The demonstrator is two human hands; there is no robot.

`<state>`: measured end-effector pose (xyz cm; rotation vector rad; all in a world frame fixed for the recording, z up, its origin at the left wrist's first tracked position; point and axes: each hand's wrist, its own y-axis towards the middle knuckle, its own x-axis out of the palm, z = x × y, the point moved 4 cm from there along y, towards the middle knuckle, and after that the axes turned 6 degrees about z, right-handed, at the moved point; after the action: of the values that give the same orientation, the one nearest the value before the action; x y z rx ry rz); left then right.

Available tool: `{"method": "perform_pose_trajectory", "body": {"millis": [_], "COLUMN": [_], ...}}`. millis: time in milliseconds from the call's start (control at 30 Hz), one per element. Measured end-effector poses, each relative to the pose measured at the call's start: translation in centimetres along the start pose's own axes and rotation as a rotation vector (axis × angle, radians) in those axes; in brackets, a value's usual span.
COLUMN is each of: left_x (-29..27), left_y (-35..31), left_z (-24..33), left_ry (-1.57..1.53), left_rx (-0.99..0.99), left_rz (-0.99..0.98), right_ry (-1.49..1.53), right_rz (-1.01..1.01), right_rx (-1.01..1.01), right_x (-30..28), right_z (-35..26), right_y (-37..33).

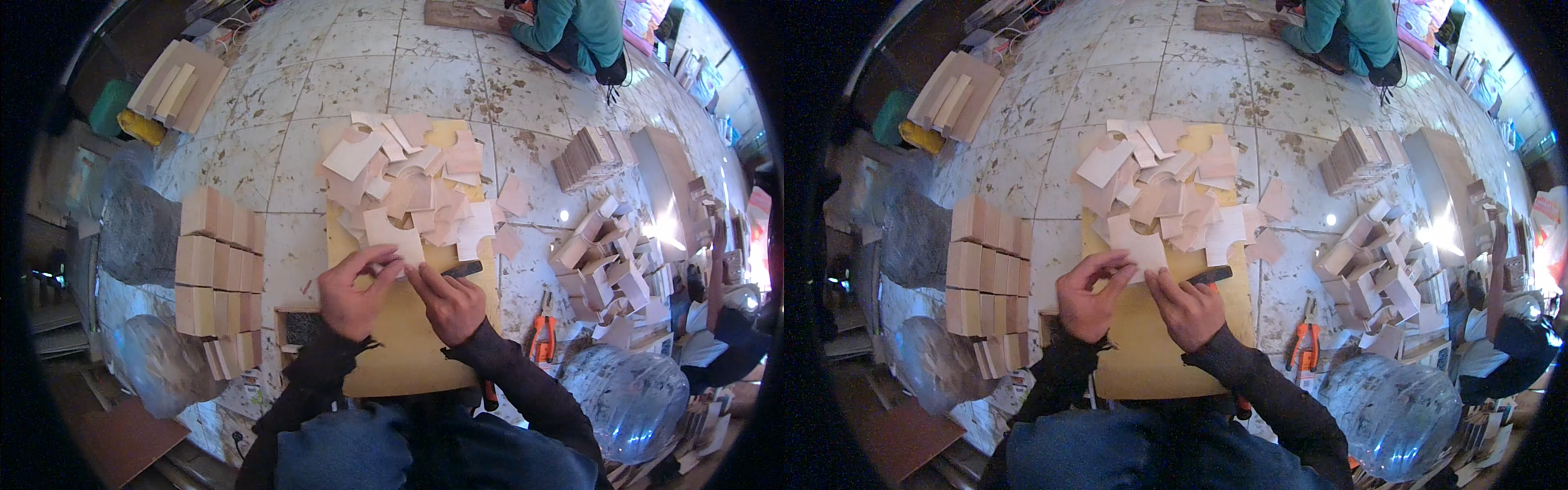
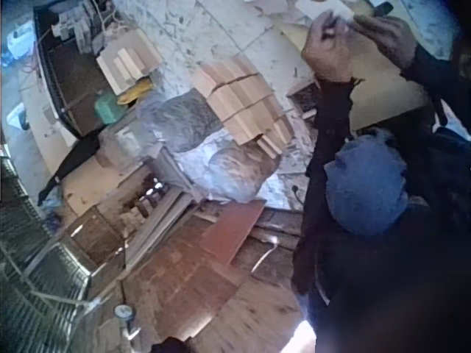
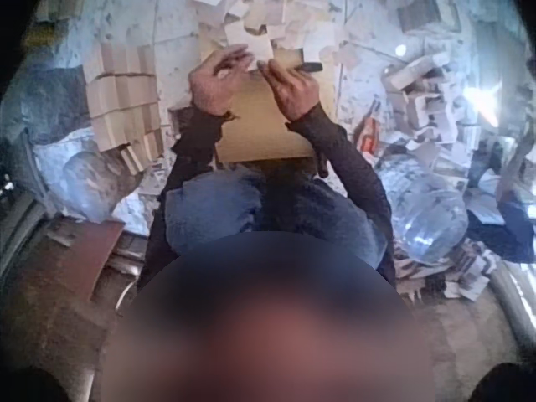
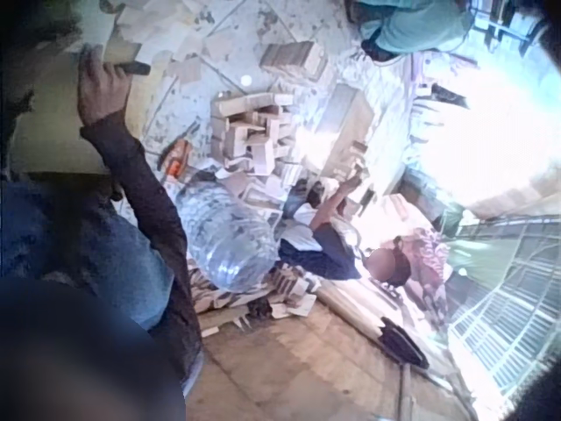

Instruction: The person repeatedly picks up small wooden pieces with a circular cutout and taps them with a hammer on a workbench. The person then places the pieces into a nearby pile. The task continues in a repetitive cycle throughout the clip.

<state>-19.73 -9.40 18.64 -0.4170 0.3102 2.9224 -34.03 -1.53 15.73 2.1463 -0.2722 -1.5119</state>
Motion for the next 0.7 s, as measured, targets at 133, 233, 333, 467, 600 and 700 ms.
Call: {"method": "perform_pose_trajectory", "body": {"millis": [133, 233, 333, 467, 600, 700], "left_x": [3.0, 2.9, 2.8, 2.8, 2.9, 3.0], "left_y": [0.4, 0.3, 0.1, 0.1, -0.2, -0.5], "left_z": [-0.6, -1.1, -1.3, -1.0, -0.7, -0.8], "left_ry": [0.02, 0.015, 0.048, 0.127, 0.165, 0.166], "left_rx": [-0.122, -0.077, -0.058, 0.079, 0.253, 0.301], "left_rz": [-0.061, -0.073, -0.091, -0.088, -0.035, -0.021], "right_ry": [0.01, 0.085, 0.228, 0.313, 0.05, -0.113], "right_rz": [0.09, 0.1, 0.07, 0.092, -0.306, -0.483], "right_rx": [-0.055, -0.033, 0.009, 0.277, 0.648, 0.678], "right_x": [0.6, 0.8, 0.3, -1.6, -2.0, -2.4], "right_z": [0.3, 1.0, 1.9, 2.8, 2.4, 2.0], "right_y": [-0.4, -0.5, -0.3, -2.1, -8.2, -12.2]}}
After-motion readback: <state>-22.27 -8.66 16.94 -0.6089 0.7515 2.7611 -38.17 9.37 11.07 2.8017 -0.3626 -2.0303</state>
